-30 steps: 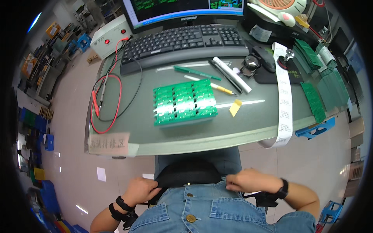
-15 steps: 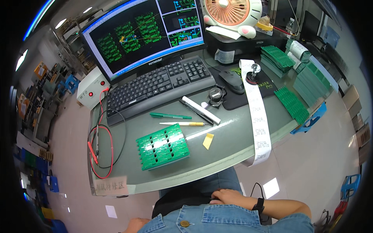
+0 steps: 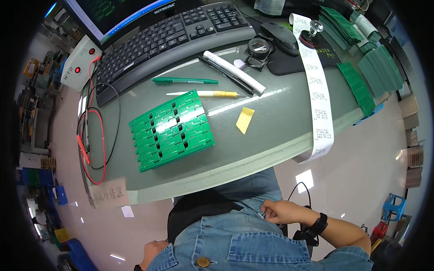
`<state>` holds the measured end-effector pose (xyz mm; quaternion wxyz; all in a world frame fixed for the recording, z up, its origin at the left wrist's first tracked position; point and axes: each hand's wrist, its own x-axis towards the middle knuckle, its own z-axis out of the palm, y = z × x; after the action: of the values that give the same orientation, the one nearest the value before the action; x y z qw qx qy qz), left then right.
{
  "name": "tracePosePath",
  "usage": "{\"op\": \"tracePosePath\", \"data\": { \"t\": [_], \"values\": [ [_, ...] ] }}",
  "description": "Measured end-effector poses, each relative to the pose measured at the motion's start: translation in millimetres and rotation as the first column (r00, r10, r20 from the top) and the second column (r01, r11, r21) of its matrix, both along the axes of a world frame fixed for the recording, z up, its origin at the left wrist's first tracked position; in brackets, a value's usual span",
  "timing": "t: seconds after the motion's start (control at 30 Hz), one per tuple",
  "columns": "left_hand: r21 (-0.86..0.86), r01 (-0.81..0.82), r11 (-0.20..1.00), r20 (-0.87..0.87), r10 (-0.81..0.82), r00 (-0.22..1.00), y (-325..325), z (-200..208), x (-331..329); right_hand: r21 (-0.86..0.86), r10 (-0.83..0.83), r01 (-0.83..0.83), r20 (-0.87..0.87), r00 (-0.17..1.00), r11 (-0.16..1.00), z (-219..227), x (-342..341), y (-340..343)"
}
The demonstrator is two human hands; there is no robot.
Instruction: Inspect and test green printed circuit boards using probes, a magnifying loupe, and a computer interface.
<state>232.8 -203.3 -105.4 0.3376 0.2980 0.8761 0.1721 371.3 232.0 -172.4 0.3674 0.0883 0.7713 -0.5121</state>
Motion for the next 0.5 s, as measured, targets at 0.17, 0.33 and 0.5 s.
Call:
{"op": "tracePosePath", "data": {
  "t": [0.17, 0.33, 0.5],
  "values": [
    [0.083, -0.060, 0.995, 0.054, 0.055, 0.997, 15, 5, -5, -0.372, -0.220, 0.319, 0.285, 0.933, 0.871, -20, 31, 5],
    [0.035, 0.024, 0.999, 0.030, -0.025, 0.999, 13, -7, -9, -0.210, -0.208, 0.285, 0.326, 0.922, 0.935, -12, 46, 2],
    [-0.099, 0.036, 0.994, 0.117, -0.024, 0.993, 29, 11, -13, -0.067, -0.524, 0.541, 0.174, 0.833, 0.838, -19, 29, 1]
  ]
}}
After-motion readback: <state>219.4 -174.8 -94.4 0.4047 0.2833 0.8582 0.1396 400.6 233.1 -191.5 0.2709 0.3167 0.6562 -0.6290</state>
